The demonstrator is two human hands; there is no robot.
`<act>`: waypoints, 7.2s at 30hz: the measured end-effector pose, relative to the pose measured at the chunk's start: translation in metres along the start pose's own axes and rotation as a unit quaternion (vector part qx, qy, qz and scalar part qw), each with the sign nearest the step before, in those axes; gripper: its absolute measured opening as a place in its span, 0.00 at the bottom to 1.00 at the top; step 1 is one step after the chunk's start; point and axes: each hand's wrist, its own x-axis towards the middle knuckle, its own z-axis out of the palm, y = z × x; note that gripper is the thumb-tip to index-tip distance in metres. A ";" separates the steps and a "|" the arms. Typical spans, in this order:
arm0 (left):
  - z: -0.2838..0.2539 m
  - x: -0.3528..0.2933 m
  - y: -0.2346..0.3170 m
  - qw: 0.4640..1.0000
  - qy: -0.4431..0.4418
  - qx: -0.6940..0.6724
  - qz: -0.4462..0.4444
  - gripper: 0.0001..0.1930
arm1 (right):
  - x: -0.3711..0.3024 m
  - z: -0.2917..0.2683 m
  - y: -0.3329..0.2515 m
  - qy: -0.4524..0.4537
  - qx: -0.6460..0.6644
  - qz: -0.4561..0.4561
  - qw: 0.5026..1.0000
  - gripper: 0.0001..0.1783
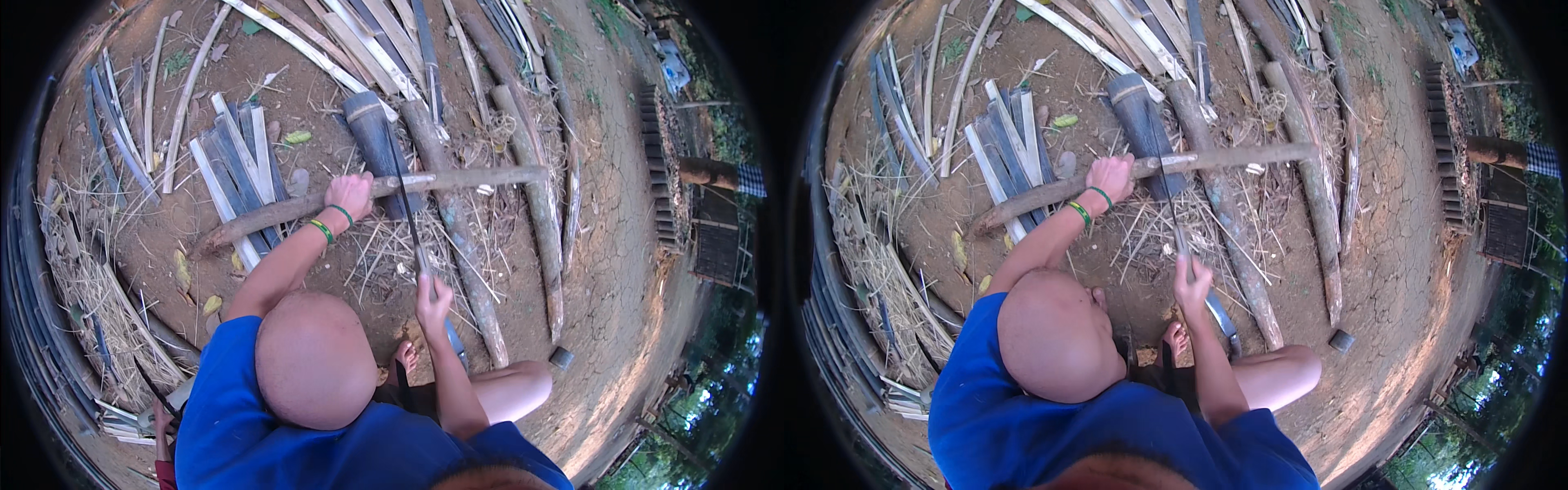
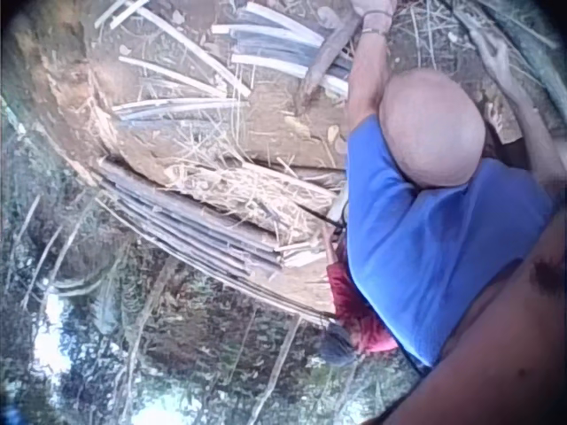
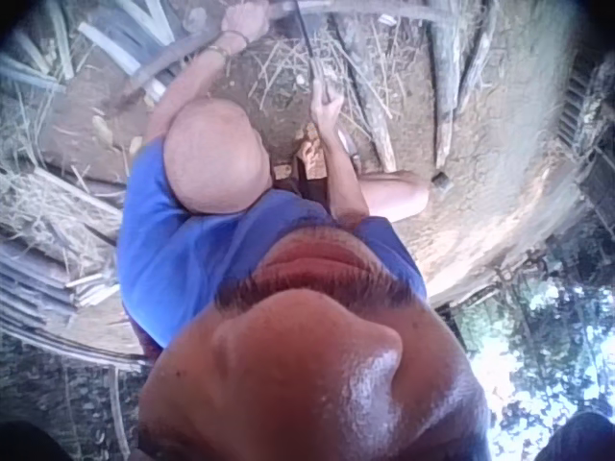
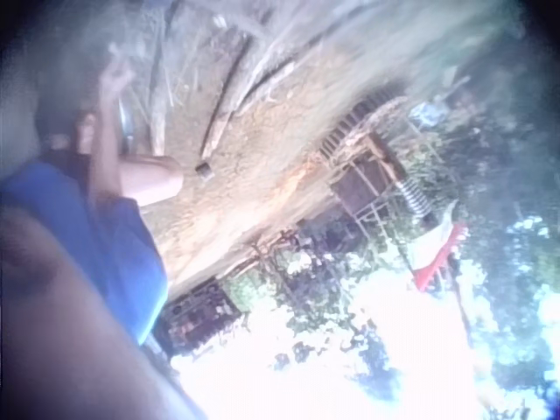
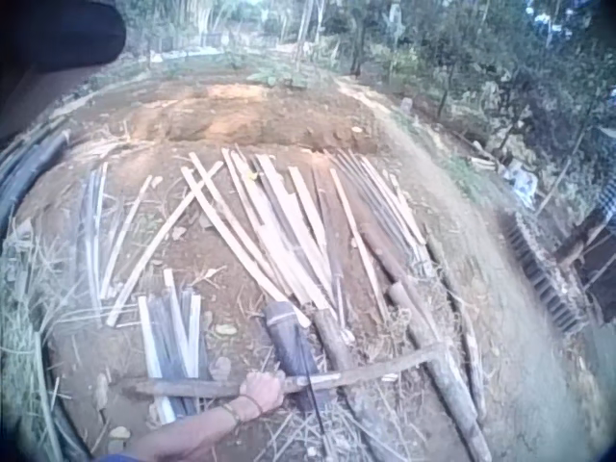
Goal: The person sits on the ground and uses a hand saw to cut a piece of wood that is resting on a larger log. They saw through the wood, then pick up the cut piece and place it aside before repeating the process with another piece of wood.
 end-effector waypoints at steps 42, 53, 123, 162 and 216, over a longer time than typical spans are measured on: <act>-0.028 0.029 0.002 0.998 0.025 -0.036 -0.038 0.21 | 0.061 0.032 -0.040 -0.026 -0.021 0.006 0.999 0.17; -0.022 0.029 -0.013 0.998 0.007 -0.031 -0.045 0.21 | 0.016 0.008 -0.039 -0.010 -0.017 -0.025 0.999 0.18; -0.056 0.053 -0.006 0.991 -0.085 -0.087 -0.047 0.24 | 0.022 -0.019 0.006 0.021 0.036 0.029 0.999 0.20; -0.112 -0.033 -0.081 0.955 0.196 -0.060 -0.216 0.31 | 0.247 -0.094 0.092 -0.025 -0.465 -0.092 0.880 0.35; -0.063 -0.066 0.045 0.768 -0.087 -0.626 -0.098 0.23 | 0.069 -0.112 0.038 -0.284 -0.362 0.108 0.881 0.24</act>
